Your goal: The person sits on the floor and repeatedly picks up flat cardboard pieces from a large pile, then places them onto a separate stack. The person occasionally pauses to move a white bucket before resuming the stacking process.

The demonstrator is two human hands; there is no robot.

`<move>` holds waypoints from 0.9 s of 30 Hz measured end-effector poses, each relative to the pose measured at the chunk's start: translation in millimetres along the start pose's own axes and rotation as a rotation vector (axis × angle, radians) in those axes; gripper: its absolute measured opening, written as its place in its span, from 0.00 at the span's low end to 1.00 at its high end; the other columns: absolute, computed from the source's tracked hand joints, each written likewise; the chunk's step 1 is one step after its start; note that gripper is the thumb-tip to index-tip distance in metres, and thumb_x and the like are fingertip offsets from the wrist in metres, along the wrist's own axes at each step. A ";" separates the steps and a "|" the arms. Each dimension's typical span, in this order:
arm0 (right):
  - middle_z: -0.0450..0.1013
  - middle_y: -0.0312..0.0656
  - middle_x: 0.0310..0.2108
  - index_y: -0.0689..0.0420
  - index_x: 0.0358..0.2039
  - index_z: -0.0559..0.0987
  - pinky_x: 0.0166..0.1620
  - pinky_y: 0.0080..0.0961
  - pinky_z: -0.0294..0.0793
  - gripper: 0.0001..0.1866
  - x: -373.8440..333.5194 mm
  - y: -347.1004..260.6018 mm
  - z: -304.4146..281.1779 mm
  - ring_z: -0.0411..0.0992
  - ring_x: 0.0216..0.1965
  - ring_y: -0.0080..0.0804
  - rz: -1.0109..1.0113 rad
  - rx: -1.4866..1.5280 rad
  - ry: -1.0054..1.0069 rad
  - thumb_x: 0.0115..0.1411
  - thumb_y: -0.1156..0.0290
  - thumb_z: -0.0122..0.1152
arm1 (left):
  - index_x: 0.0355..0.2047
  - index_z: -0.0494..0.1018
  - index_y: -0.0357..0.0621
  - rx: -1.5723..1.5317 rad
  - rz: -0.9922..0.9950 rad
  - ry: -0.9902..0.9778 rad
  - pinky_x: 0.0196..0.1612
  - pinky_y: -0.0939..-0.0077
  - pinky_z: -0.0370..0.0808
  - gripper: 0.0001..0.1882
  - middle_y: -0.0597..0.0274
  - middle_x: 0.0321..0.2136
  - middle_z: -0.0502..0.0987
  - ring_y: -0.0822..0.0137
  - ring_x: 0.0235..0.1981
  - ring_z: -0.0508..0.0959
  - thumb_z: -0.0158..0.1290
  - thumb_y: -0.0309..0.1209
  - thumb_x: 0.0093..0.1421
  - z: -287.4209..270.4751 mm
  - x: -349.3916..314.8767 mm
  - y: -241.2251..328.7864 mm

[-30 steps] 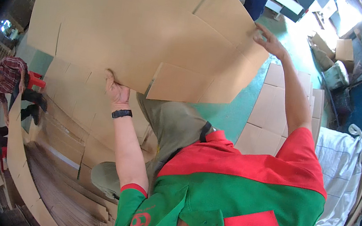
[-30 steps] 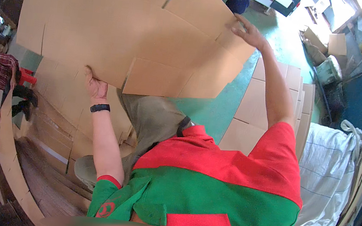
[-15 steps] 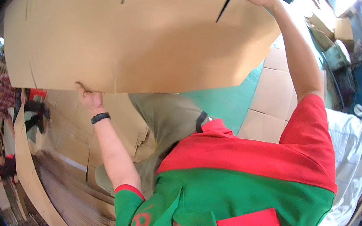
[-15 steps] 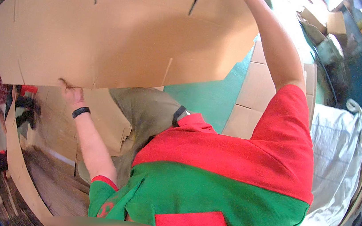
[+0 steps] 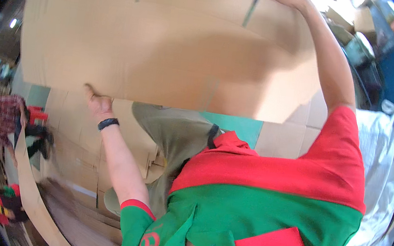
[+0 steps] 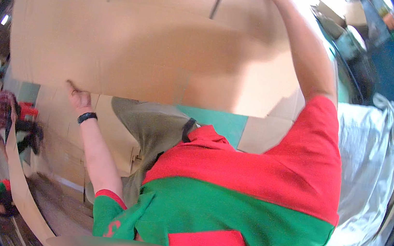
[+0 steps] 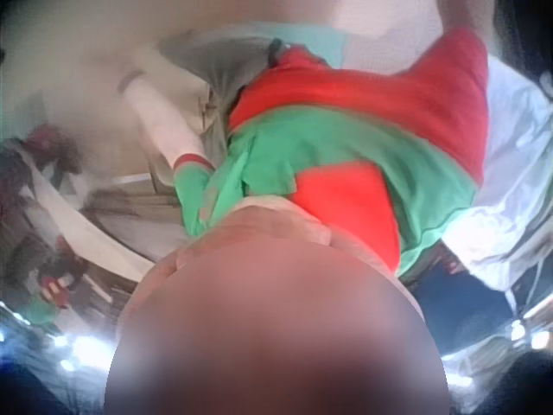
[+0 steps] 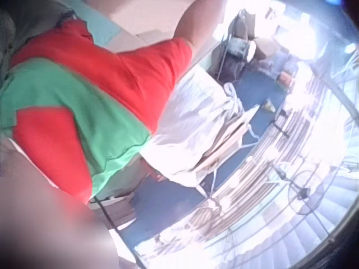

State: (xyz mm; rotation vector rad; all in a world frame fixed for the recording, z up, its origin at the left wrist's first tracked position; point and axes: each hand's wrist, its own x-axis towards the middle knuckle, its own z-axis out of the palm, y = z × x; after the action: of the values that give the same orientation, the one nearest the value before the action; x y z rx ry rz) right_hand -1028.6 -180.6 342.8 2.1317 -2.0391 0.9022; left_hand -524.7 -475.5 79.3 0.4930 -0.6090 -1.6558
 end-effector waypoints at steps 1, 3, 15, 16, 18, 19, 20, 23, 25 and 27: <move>0.72 0.35 0.24 0.59 0.34 0.79 0.34 0.25 0.68 0.16 -0.4 -0.4 2.8 0.66 0.29 0.19 0.028 -0.026 -0.018 0.64 0.57 0.61 | 0.57 0.68 0.43 0.017 0.006 -0.017 0.65 0.54 0.63 0.26 0.58 0.59 0.71 0.57 0.59 0.69 0.50 0.47 0.66 -0.9 -1.5 -2.9; 0.67 0.32 0.24 0.58 0.38 0.78 0.32 0.24 0.63 0.17 2.1 -0.2 8.9 0.62 0.27 0.18 0.092 -0.143 -0.056 0.66 0.55 0.57 | 0.57 0.68 0.43 0.006 0.022 -0.044 0.65 0.52 0.63 0.26 0.58 0.58 0.71 0.56 0.60 0.69 0.50 0.47 0.66 -4.5 -3.9 -4.3; 0.79 0.40 0.38 0.63 0.51 0.77 0.44 0.25 0.76 0.30 -70.8 71.8 31.3 0.76 0.37 0.24 0.716 0.057 -0.401 0.50 0.61 0.74 | 0.57 0.67 0.43 -0.192 0.012 -0.068 0.63 0.51 0.65 0.20 0.58 0.56 0.72 0.56 0.59 0.69 0.49 0.37 0.68 -36.1 -18.0 39.8; 0.79 0.40 0.38 0.63 0.51 0.77 0.44 0.24 0.76 0.30 -79.4 81.0 29.5 0.76 0.37 0.23 0.695 0.100 -0.379 0.50 0.62 0.74 | 0.57 0.67 0.43 -0.197 0.033 -0.088 0.64 0.51 0.65 0.20 0.58 0.57 0.71 0.56 0.59 0.69 0.49 0.37 0.68 -35.4 -18.8 40.5; 0.79 0.41 0.38 0.64 0.51 0.76 0.44 0.24 0.76 0.31 -96.6 95.7 25.3 0.76 0.37 0.22 0.719 0.179 -0.342 0.49 0.62 0.75 | 0.57 0.66 0.43 -0.204 0.038 -0.086 0.64 0.52 0.65 0.20 0.58 0.57 0.71 0.57 0.60 0.69 0.49 0.37 0.68 -35.1 -18.0 38.7; 0.79 0.41 0.38 0.65 0.52 0.76 0.44 0.24 0.76 0.32 -103.8 102.4 22.8 0.76 0.37 0.23 0.774 0.099 -0.332 0.49 0.62 0.75 | 0.57 0.67 0.43 -0.205 0.029 -0.068 0.64 0.53 0.65 0.20 0.58 0.57 0.71 0.57 0.60 0.69 0.49 0.37 0.68 -35.4 -16.6 36.4; 0.79 0.42 0.38 0.66 0.52 0.75 0.45 0.24 0.75 0.33 -111.9 107.6 21.4 0.76 0.38 0.24 0.804 0.075 -0.332 0.49 0.62 0.76 | 0.57 0.67 0.43 -0.216 0.013 -0.016 0.64 0.54 0.65 0.20 0.58 0.57 0.71 0.57 0.60 0.69 0.49 0.37 0.69 -37.2 -15.1 34.5; 0.75 0.47 0.47 0.70 0.56 0.70 0.50 0.29 0.74 0.39 -132.4 120.1 21.8 0.73 0.48 0.31 0.797 0.087 -0.235 0.50 0.60 0.76 | 0.57 0.66 0.42 -0.227 0.036 0.040 0.64 0.57 0.65 0.20 0.59 0.57 0.71 0.58 0.59 0.70 0.47 0.38 0.69 -44.5 -10.0 28.6; 0.73 0.50 0.52 0.71 0.58 0.67 0.53 0.32 0.72 0.43 -145.5 125.2 25.9 0.70 0.54 0.35 0.817 0.112 -0.147 0.50 0.58 0.76 | 0.57 0.66 0.41 -0.240 0.037 0.029 0.64 0.57 0.66 0.21 0.58 0.57 0.71 0.58 0.57 0.71 0.47 0.39 0.69 -49.4 -6.8 27.2; 0.69 0.51 0.56 0.70 0.61 0.64 0.54 0.34 0.71 0.47 -157.9 129.7 29.4 0.67 0.58 0.39 0.857 -0.051 -0.117 0.50 0.54 0.75 | 0.57 0.66 0.41 -0.074 0.100 0.047 0.64 0.56 0.66 0.22 0.57 0.57 0.70 0.57 0.57 0.71 0.47 0.41 0.69 -52.2 -5.7 28.2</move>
State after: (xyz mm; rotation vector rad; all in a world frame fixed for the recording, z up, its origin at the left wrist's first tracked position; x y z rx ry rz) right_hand -1131.4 -67.9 203.8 1.2515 -3.0415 0.7529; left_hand -469.5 -479.4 57.0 0.4396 -0.5273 -1.5623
